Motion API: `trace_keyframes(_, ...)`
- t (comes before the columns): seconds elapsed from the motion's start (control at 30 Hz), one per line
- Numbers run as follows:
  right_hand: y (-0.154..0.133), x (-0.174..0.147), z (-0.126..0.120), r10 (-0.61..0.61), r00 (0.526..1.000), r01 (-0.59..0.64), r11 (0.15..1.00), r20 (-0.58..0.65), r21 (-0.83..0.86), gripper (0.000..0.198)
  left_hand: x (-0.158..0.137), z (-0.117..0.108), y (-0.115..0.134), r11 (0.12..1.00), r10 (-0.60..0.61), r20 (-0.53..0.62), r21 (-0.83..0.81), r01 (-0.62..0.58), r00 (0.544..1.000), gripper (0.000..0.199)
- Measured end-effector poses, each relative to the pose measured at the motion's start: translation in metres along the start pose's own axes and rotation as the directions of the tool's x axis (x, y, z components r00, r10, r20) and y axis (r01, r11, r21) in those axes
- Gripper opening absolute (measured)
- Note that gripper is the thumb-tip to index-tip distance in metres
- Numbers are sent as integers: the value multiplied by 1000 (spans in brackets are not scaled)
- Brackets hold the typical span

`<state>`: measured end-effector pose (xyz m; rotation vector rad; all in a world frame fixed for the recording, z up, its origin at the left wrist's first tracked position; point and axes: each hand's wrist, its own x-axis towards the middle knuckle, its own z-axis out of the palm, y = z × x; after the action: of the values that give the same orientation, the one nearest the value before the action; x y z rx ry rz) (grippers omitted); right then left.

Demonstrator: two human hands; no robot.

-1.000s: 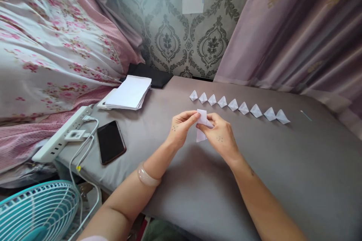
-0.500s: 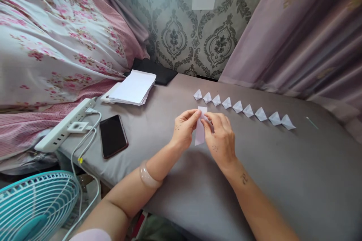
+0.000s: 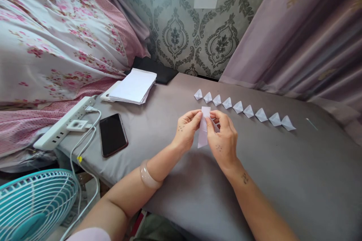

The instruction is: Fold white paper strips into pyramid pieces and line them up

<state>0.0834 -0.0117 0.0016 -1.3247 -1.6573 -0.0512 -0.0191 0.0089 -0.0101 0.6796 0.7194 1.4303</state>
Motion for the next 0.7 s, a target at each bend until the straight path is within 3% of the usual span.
trace_keyframes(0.33, 2, -3, 1, -121, 990, 130, 983, 70, -133, 32, 1, -1, -3, 1000, -15, -15, 22, 16, 1000, 30)
trace_keyframes(0.7, 2, -4, 3, -138, 986, 146, 985, 92, -90, 35, 2, -1, -3, 1000, -11, -19, 13, 11, 1000, 30)
